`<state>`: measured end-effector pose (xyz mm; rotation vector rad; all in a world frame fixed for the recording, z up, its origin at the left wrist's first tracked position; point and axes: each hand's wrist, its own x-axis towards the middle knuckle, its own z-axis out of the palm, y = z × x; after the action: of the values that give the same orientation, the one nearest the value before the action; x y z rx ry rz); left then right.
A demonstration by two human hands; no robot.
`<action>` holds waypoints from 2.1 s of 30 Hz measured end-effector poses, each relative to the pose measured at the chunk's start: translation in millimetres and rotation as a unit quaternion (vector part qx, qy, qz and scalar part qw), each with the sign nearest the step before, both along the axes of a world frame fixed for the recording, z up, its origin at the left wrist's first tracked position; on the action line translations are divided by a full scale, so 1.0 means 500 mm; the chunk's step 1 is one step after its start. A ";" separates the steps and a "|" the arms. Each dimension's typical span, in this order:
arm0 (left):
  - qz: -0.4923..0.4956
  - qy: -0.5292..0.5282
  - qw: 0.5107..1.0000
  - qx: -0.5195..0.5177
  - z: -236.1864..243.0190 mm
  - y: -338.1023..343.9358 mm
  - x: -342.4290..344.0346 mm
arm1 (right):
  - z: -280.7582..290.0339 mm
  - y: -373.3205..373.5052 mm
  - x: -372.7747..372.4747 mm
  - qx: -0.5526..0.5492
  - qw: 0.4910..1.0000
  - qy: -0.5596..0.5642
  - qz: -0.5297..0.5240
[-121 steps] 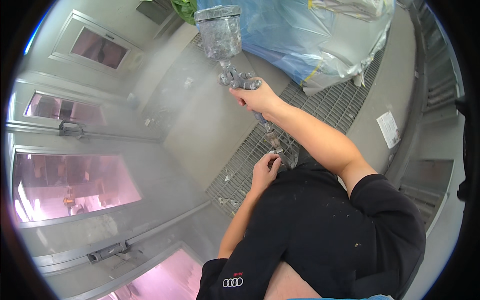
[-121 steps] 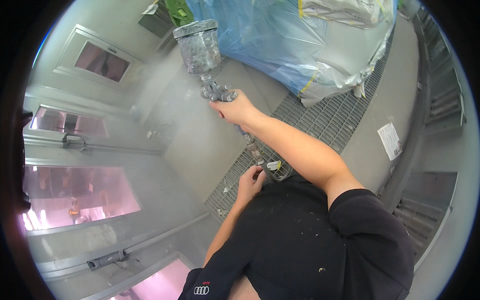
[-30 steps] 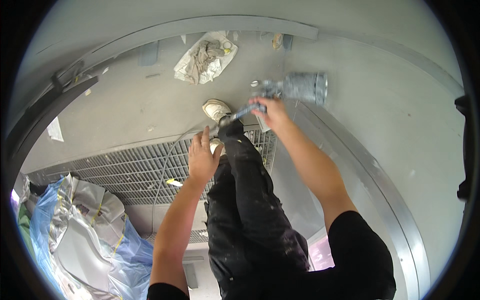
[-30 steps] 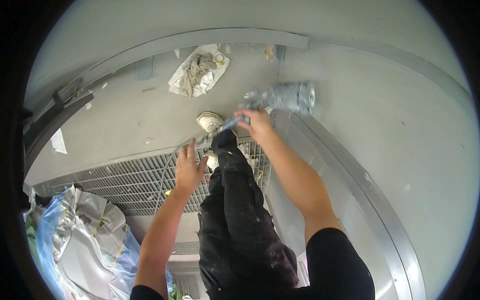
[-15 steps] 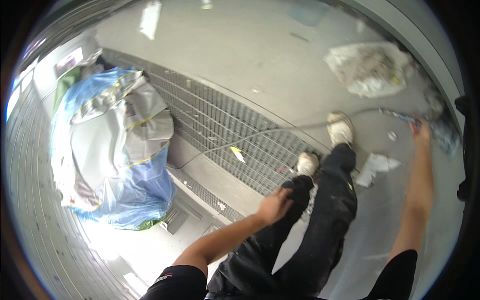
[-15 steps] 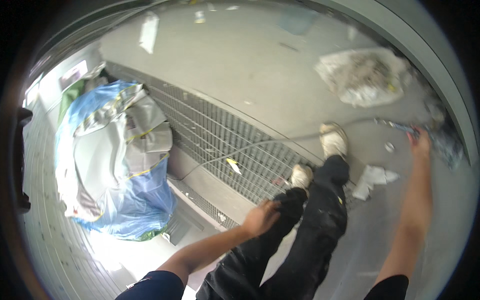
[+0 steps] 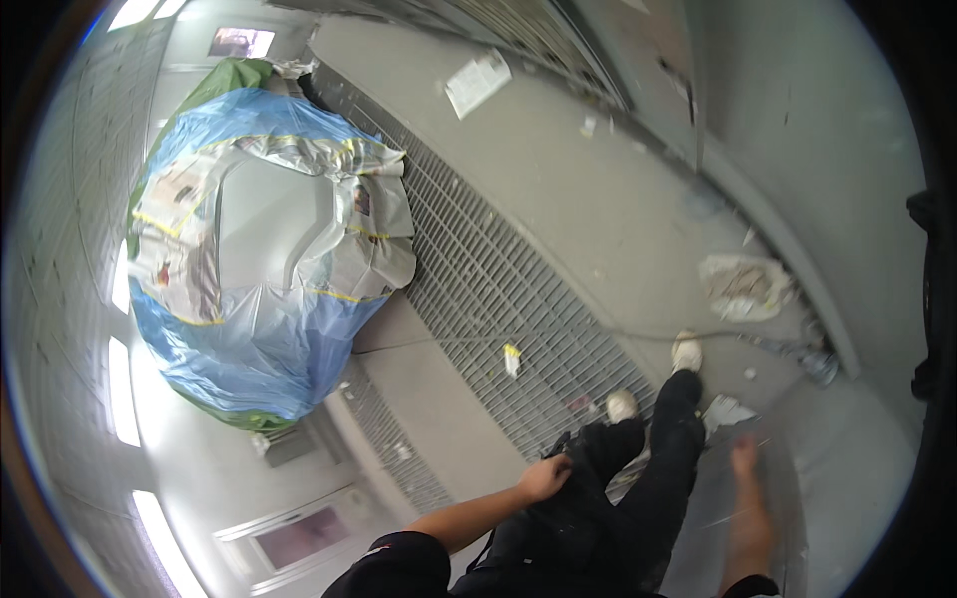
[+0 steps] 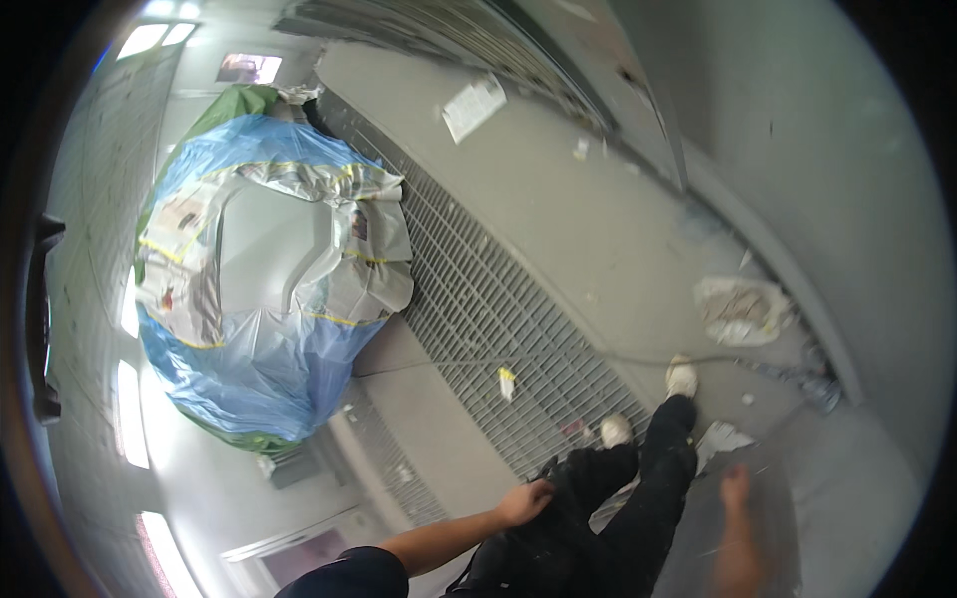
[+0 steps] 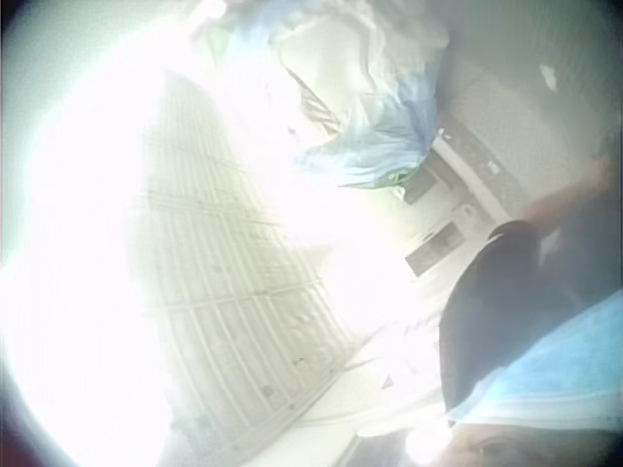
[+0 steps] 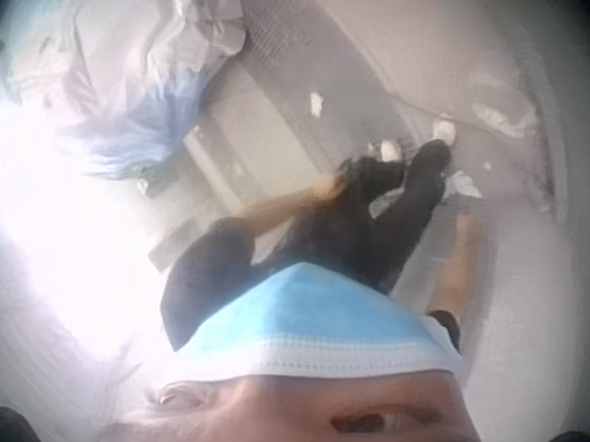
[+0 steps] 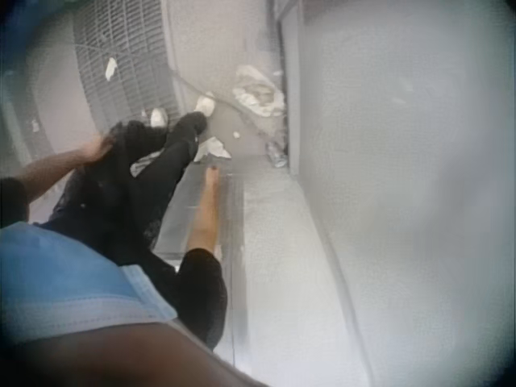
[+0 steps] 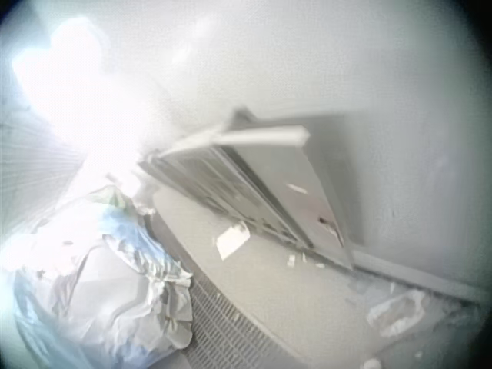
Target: The person uses a spray gun to apply paint to a car in a paint booth. The car is partially covered with protective sheeting and newspaper. The person moves around the vehicle, spraying different sections including the hood and side panels.
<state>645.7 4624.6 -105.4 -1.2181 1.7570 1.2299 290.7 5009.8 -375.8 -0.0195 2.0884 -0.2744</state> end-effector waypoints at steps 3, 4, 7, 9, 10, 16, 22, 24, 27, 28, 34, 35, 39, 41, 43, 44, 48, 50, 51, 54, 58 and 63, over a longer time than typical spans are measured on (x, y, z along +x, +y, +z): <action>0.060 0.070 0.996 0.004 0.044 -0.001 0.045 | 0.208 -0.095 0.105 0.008 0.999 0.029 -0.016; 0.068 0.090 0.994 -0.010 0.056 0.001 0.064 | 0.257 -0.120 0.125 -0.012 1.000 0.005 -0.010; 0.130 0.104 0.986 -0.031 0.098 0.022 0.147 | 0.355 -0.182 0.191 -0.009 0.999 0.017 0.038; 0.177 0.120 0.975 -0.055 0.123 0.052 0.221 | 0.384 -0.243 0.222 0.005 0.995 0.057 0.077; 0.194 0.131 0.970 -0.070 0.134 0.070 0.268 | 0.389 -0.288 0.234 0.036 0.990 0.102 0.092; 0.402 0.032 0.909 -0.101 0.152 0.192 0.531 | 0.465 -0.625 0.238 0.010 0.903 -0.064 0.425; 0.576 -0.042 0.798 -0.175 0.155 0.240 0.713 | 0.471 -0.970 0.429 -0.091 0.836 0.049 0.539; 0.582 -0.050 0.801 -0.133 0.168 0.241 0.755 | 0.449 -1.073 0.536 -0.095 0.832 0.027 0.546; 0.653 -0.036 0.750 -0.098 0.219 0.243 0.799 | 0.435 -1.184 0.700 -0.099 0.794 0.000 0.600; 0.684 -0.028 0.723 -0.090 0.239 0.233 0.816 | 0.435 -1.233 0.765 -0.098 0.761 0.000 0.642; 0.813 0.047 0.573 -0.097 0.274 0.213 0.832 | 0.473 -1.446 1.117 -0.093 0.631 -0.067 0.767; 0.810 0.028 0.576 -0.104 0.258 0.216 0.828 | 0.469 -1.473 1.179 -0.146 0.611 -0.062 0.776; 0.837 0.013 0.538 -0.106 0.179 0.235 0.853 | 0.440 -1.597 1.384 -0.156 0.545 -0.051 0.822; 0.854 0.044 0.508 -0.099 0.154 0.234 0.920 | 0.453 -1.628 1.477 -0.106 0.468 -0.051 0.876; 0.899 0.123 0.413 -0.081 0.156 0.240 1.015 | 0.511 -1.625 1.548 0.044 0.441 -0.123 0.888; 0.913 0.166 0.365 -0.077 0.163 0.230 1.077 | 0.556 -1.627 1.597 0.167 0.457 -0.141 0.862; 0.947 0.254 0.175 0.090 0.238 0.213 1.335 | 0.755 -1.623 1.820 0.355 0.532 -0.314 0.702; 0.930 0.318 0.135 0.124 0.274 0.213 1.455 | 0.827 -1.650 1.942 0.360 0.543 -0.332 0.682; 0.924 0.320 0.153 0.145 0.286 0.210 1.514 | 0.853 -1.663 2.005 0.358 0.550 -0.356 0.666; 0.898 0.351 0.213 0.160 0.287 0.199 1.686 | 0.890 -1.677 2.163 0.342 0.467 -0.389 0.717; 0.920 0.320 0.192 0.118 0.228 0.148 1.935 | 0.825 -1.667 2.453 0.157 0.407 -0.340 0.833; 0.953 0.266 0.142 0.033 0.236 0.027 2.333 | 0.788 -1.748 2.880 0.130 0.450 -0.497 0.730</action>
<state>1812.3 4638.0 12.4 1.3418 0.6484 -1.2434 1730.6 4135.8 18.2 -1.1255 0.3310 0.9198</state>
